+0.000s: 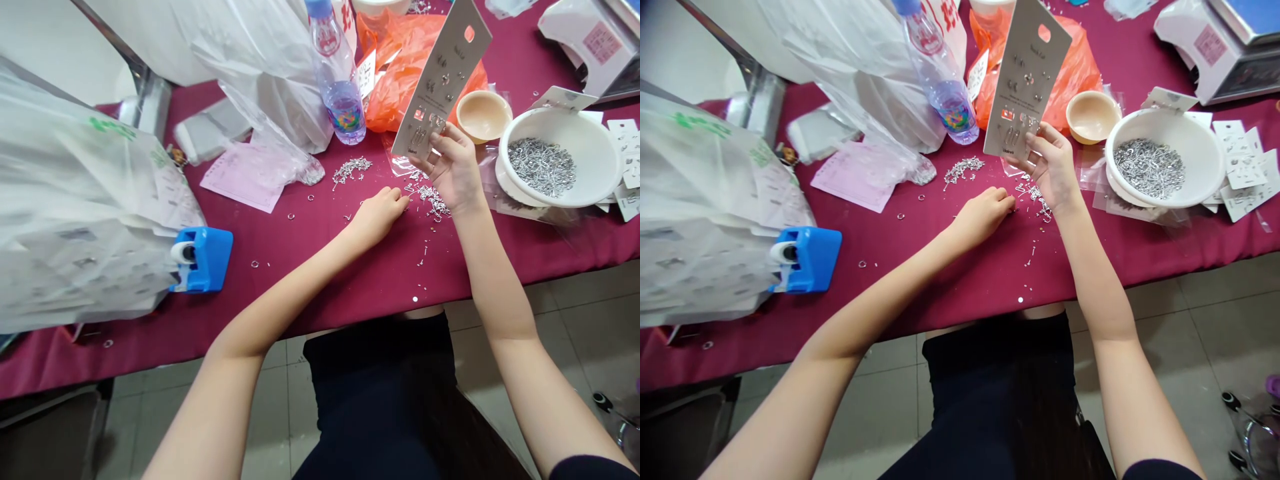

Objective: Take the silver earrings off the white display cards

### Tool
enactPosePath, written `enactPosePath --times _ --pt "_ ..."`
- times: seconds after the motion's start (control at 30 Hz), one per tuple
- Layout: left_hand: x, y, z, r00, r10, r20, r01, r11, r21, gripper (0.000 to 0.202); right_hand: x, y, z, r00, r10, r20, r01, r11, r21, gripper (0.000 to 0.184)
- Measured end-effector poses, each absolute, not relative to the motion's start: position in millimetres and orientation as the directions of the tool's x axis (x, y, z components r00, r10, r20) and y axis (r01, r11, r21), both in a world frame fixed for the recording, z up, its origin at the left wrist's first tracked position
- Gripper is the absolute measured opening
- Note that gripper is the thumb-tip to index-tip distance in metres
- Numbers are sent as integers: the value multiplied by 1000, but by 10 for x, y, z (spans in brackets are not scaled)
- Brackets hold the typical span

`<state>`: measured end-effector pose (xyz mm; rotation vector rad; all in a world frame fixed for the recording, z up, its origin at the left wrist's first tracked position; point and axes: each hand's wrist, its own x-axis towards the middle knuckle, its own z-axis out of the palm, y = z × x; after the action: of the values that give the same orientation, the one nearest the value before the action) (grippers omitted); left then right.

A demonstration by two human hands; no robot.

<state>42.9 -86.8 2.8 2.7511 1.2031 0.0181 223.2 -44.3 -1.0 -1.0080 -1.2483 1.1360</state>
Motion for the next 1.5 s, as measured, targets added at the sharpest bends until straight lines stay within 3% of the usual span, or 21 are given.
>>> enactPosePath --times 0.17,0.3,0.4,0.5,0.6,0.67,0.9,1.0,1.13,1.5 --pt "374 -898 4 673 738 -53 736 -660 152 28 2214 -433 -33 -76 982 172 -35 169 -985 53" --pt "261 -874 -80 668 744 21 724 -657 212 26 2164 -478 16 -83 988 128 -153 114 -982 44" --pt "80 -844 -113 601 770 216 663 -631 403 17 2091 -553 50 -136 983 122 -195 94 -976 39" --pt "-126 -864 -61 387 827 409 500 -560 661 7 1954 -667 43 -237 958 163 -127 136 -983 40" --pt "-248 -962 41 185 885 427 351 -466 812 13 1768 -805 21 -333 925 182 -123 149 -981 44" --pt "-263 -1042 91 148 899 412 272 -437 857 21 1654 -887 22 -388 907 164 -158 110 -981 44" --pt "-198 -1164 27 186 911 369 -6 -374 927 37 1473 -1009 78 -571 816 92 -445 -213 -870 44" --pt "-196 -1160 -8 191 919 346 -85 -336 938 36 1462 -1035 82 -594 802 59 -473 -289 -832 42" --pt "-200 -1166 -18 206 932 299 -112 -281 953 32 1449 -1068 101 -538 843 -27 -423 -297 -856 40" --pt "-238 -1201 39 200 942 268 -36 -267 963 25 1408 -1101 138 -521 854 -8 -395 -250 -884 34"
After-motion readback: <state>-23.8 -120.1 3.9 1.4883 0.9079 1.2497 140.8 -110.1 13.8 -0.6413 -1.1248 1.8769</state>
